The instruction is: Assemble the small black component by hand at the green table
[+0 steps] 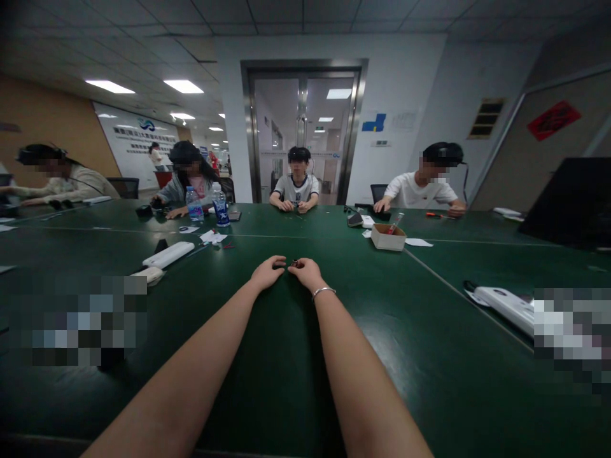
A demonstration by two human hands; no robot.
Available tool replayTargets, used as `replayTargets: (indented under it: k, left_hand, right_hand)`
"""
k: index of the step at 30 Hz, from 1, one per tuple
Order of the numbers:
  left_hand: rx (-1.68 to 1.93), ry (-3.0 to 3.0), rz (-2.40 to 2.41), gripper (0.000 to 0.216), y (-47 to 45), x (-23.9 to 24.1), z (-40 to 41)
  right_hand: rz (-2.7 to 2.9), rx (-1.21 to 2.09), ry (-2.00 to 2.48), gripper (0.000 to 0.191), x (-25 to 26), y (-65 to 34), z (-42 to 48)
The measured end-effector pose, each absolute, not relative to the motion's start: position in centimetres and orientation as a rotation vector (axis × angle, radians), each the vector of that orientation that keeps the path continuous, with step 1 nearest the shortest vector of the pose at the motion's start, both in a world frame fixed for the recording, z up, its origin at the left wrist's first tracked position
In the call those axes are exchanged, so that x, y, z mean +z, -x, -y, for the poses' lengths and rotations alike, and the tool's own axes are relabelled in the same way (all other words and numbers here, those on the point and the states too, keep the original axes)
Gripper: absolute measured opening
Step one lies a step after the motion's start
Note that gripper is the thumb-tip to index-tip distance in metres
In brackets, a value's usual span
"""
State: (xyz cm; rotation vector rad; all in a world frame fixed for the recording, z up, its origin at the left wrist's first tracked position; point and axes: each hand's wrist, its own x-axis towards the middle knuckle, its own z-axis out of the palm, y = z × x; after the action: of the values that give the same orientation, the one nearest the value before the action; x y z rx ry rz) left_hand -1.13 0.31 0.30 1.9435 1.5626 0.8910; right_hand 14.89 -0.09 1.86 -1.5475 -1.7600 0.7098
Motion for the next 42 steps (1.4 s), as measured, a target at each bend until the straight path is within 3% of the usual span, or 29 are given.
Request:
replayTargets:
  k: [8,14,26,29,36,42]
  left_hand:
    - [1.253,-1.922,-1.2,0.05,-0.5,0.8,0.8]
    - [1.213,-2.105,-1.186,0.031,-1.6,2.5,2.4]
    - [1.238,-1.875,-1.304,0.012,-0.9,0.7,-0.6]
    - [1.212,-1.811,-1.289,0.012,-0.4,0.3,-0.5]
    - [1.17,-1.854,-1.235,0.018,0.2,0.5,-0.2]
    - [1.187,-1.746,-1.252,0.018,0.1,0.4,-0.1]
  right_hand:
    - [1.962,0.345,1.59,0.021,1.0,-13.8,-0.1]
    - [1.92,0.465,1.501,0.024,1.1,-13.8,0.5]
    - [1.961,0.239,1.557,0.021,1.7,-14.2,0.6]
    - [1.913,0.356,1.515,0.015,1.6,-14.2,0.6]
    - [1.514,1.143,1.206,0.014,1.8,-15.5,0.3]
    - [1.242,1.329,1.109,0.008,1.8,-16.0,0.3]
